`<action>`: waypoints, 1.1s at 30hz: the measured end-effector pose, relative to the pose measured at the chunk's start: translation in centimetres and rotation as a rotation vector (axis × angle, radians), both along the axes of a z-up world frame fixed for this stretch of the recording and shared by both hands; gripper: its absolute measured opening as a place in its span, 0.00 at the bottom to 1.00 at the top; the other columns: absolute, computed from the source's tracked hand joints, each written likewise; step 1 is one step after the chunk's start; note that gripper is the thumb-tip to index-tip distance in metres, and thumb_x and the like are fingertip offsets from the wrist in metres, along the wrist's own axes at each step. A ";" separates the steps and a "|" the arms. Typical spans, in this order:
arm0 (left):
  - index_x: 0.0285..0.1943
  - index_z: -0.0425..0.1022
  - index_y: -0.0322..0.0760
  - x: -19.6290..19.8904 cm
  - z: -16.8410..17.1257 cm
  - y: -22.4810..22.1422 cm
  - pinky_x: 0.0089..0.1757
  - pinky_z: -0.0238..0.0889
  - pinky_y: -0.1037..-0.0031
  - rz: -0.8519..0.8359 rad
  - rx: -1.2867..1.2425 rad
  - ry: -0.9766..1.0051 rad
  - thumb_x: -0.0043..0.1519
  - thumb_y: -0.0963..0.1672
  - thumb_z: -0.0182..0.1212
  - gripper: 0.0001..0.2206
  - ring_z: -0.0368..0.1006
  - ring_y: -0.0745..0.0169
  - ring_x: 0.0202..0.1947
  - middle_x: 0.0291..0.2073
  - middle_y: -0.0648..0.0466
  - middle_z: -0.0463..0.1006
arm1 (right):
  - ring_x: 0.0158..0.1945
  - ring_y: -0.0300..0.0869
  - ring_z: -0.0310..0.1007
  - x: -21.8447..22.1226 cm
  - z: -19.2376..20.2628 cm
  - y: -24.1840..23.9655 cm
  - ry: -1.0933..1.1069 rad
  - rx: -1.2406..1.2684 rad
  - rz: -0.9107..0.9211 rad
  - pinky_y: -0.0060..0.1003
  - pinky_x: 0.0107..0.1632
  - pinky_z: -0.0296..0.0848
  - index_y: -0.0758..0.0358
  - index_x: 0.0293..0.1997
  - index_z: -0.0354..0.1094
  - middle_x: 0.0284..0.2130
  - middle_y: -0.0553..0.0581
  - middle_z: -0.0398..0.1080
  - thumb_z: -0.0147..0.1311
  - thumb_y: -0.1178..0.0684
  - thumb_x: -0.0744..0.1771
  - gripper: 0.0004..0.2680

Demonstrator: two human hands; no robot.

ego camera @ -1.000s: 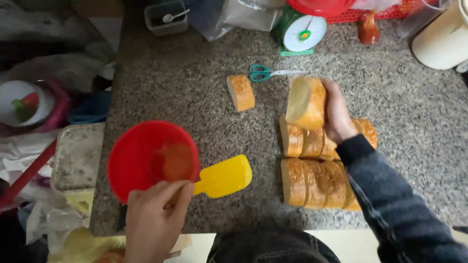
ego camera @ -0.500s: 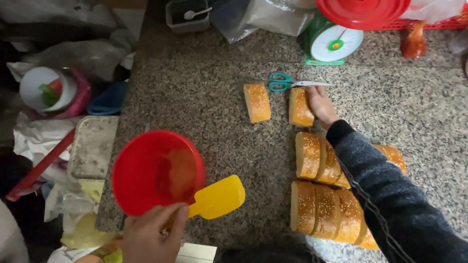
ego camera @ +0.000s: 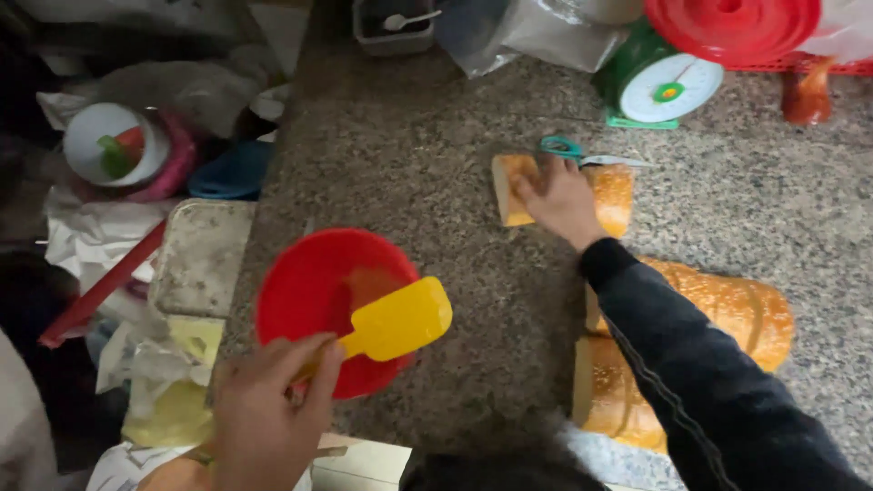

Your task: Spreading butter or a similar spread onto slices of bread using a spatula in a bakery production area.

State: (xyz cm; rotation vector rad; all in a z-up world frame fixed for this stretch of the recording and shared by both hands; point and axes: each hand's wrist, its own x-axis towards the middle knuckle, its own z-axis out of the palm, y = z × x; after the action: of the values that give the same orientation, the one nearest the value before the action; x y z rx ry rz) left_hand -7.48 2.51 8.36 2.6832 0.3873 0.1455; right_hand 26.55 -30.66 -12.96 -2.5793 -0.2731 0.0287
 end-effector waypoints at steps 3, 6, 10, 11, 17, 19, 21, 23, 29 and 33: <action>0.47 0.92 0.51 -0.3 1.0 2.0 0.37 0.67 0.61 -0.049 0.049 -0.144 0.69 0.51 0.66 0.10 0.77 0.57 0.24 0.21 0.60 0.80 | 0.67 0.78 0.66 -0.1 -1.8 3.0 0.130 -0.119 -0.212 0.71 0.65 0.68 0.69 0.64 0.64 0.62 0.78 0.67 0.60 0.22 0.66 0.34; 0.49 0.92 0.55 -1.1 1.2 4.4 0.48 0.58 0.62 0.021 0.061 -0.001 0.70 0.53 0.64 0.12 0.80 0.66 0.28 0.27 0.66 0.84 | 0.64 0.74 0.70 2.4 -7.3 2.9 0.040 -0.284 -0.365 0.68 0.60 0.75 0.72 0.68 0.65 0.62 0.74 0.68 0.60 0.20 0.65 0.39; 0.53 0.92 0.52 -0.4 -0.1 7.2 0.48 0.64 0.53 -0.036 0.184 -0.011 0.70 0.53 0.65 0.13 0.85 0.59 0.34 0.40 0.63 0.91 | 0.61 0.77 0.71 0.4 -4.3 3.6 -0.073 -0.230 -0.345 0.70 0.59 0.74 0.73 0.62 0.63 0.59 0.75 0.68 0.68 0.26 0.65 0.35; 0.50 0.90 0.50 0.1 -0.5 7.4 0.49 0.66 0.52 -0.100 0.246 0.051 0.71 0.52 0.64 0.11 0.85 0.57 0.34 0.39 0.60 0.90 | 0.60 0.77 0.68 -0.4 -3.2 3.7 -0.114 -0.077 -0.276 0.70 0.57 0.70 0.72 0.59 0.60 0.57 0.76 0.66 0.70 0.32 0.66 0.30; 0.33 0.86 0.48 4.4 -6.3 5.9 0.46 0.63 0.55 -0.365 0.615 -0.035 0.63 0.44 0.66 0.06 0.80 0.49 0.32 0.26 0.54 0.82 | 0.60 0.50 0.74 -8.6 6.6 6.6 0.193 0.764 -0.326 0.56 0.60 0.75 0.62 0.62 0.50 0.57 0.60 0.65 0.74 0.47 0.69 0.26; 0.36 0.90 0.45 5.5 -8.6 4.7 0.46 0.63 0.55 -0.428 0.584 -0.098 0.63 0.44 0.66 0.07 0.82 0.49 0.33 0.27 0.52 0.85 | 0.57 0.52 0.79 -10.8 7.1 6.1 0.236 0.990 -0.338 0.61 0.62 0.79 0.64 0.64 0.52 0.54 0.61 0.68 0.76 0.51 0.71 0.26; 0.36 0.81 0.59 6.6 -10.4 3.4 0.44 0.58 0.57 -0.470 0.673 0.113 0.65 0.45 0.64 0.06 0.74 0.52 0.33 0.25 0.61 0.79 | 0.72 0.41 0.69 -12.7 8.2 5.2 0.559 1.217 -0.477 0.47 0.68 0.73 0.46 0.52 0.47 0.69 0.48 0.66 0.62 0.45 0.68 0.18; 0.33 0.81 0.60 7.1 -10.0 2.2 0.44 0.58 0.57 -0.487 0.656 0.141 0.66 0.45 0.63 0.09 0.74 0.50 0.35 0.28 0.60 0.79 | 0.76 0.44 0.66 -15.2 10.4 5.6 0.633 1.229 -0.469 0.54 0.72 0.69 0.40 0.65 0.47 0.75 0.49 0.63 0.59 0.43 0.66 0.23; 0.26 0.71 0.59 7.3 -8.1 -0.1 0.44 0.59 0.60 -0.586 0.742 0.416 0.72 0.40 0.60 0.20 0.70 0.55 0.35 0.25 0.62 0.73 | 0.79 0.44 0.66 -19.6 8.0 3.3 0.730 1.396 -0.464 0.52 0.80 0.65 0.44 0.82 0.57 0.75 0.48 0.67 0.60 0.40 0.61 0.35; 0.24 0.72 0.59 7.7 -9.1 -0.8 0.48 0.59 0.55 -0.613 0.678 0.472 0.74 0.38 0.58 0.23 0.71 0.52 0.35 0.23 0.62 0.75 | 0.85 0.52 0.57 -20.3 8.0 3.6 0.792 1.401 -0.452 0.71 0.81 0.58 0.44 0.85 0.51 0.82 0.53 0.58 0.53 0.25 0.57 0.44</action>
State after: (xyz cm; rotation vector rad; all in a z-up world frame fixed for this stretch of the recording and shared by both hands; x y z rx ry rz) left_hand 0.22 1.72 -0.72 3.3381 -0.4539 -0.6569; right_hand 6.24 -27.08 -4.92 -1.0464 0.4536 0.4835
